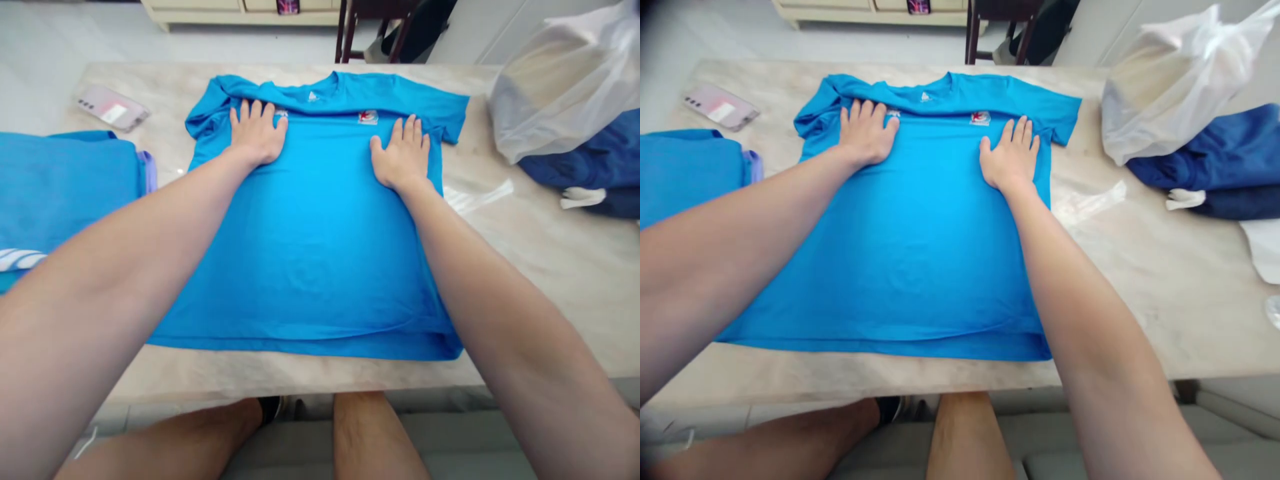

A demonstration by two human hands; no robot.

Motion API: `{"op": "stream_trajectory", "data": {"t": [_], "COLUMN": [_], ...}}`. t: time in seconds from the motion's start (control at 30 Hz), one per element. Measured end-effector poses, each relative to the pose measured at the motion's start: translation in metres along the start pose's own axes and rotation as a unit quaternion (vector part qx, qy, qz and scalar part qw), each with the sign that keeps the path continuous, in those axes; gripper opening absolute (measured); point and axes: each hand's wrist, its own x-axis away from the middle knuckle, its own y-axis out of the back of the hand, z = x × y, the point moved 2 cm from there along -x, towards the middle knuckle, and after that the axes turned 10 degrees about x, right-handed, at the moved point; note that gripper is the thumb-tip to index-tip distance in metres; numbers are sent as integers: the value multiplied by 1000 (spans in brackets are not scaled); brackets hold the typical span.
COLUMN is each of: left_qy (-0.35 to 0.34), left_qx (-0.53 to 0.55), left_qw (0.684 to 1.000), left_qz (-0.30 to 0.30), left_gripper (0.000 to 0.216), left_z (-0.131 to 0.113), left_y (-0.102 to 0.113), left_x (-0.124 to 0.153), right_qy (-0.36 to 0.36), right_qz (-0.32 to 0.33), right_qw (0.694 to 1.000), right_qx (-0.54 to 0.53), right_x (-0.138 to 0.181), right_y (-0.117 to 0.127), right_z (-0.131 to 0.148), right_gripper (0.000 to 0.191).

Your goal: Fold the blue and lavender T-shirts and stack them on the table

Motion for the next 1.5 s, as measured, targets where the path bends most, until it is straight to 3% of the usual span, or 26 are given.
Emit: {"op": "stream_trajectory", "data": {"t": [0.07,0.13,0.23,0.47,0.67,0.77,0.83,0.93,1.07,1.2,1.3,1.37,1.43,1.5], "left_qy": [2,8,19,24,23,2,-18,-24,-19,-22,-40,-44,-42,-53], "left_qx": [-7,2,46,18,-26,-40,-36,-20,-9,16,52,66,61,42], "left_qw": [1000,1000,999,1000,999,998,998,997,998,999,997,997,997,997], "left_qz": [-6,0,14,-1,27,45,51,74,52,31,37,22,-5,-28], "left_gripper": [84,73,66,73,72,70,70,72,74,79,79,74,70,67], "left_z": [0,1,1,-14,-25,-29,-29,-26,-15,-4,-2,-5,-12,-20], "left_y": [-1,-5,-9,18,39,49,53,51,36,19,10,6,5,9], "left_x": [-11,-8,25,177,311,352,361,347,287,184,97,57,43,57], "right_qy": [-2,-15,-32,-44,-39,-39,-17,20,2,-16,-36,-51,-20,24], "right_qz": [-5,3,31,48,12,17,14,22,41,19,33,45,32,2], "right_qw": [1000,1000,999,998,999,999,1000,1000,999,999,998,997,999,1000], "right_qx": [10,11,-1,5,-12,9,12,-5,-12,-23,-36,-36,-23,-15], "right_x": [-14,-9,26,171,304,340,342,317,260,176,93,46,22,33], "right_y": [2,8,22,75,109,129,138,133,96,63,55,55,61,69], "right_z": [1,5,13,33,42,42,41,37,31,16,3,1,13,33], "right_gripper": [106,100,81,78,74,65,58,58,70,74,75,72,69,67]}}
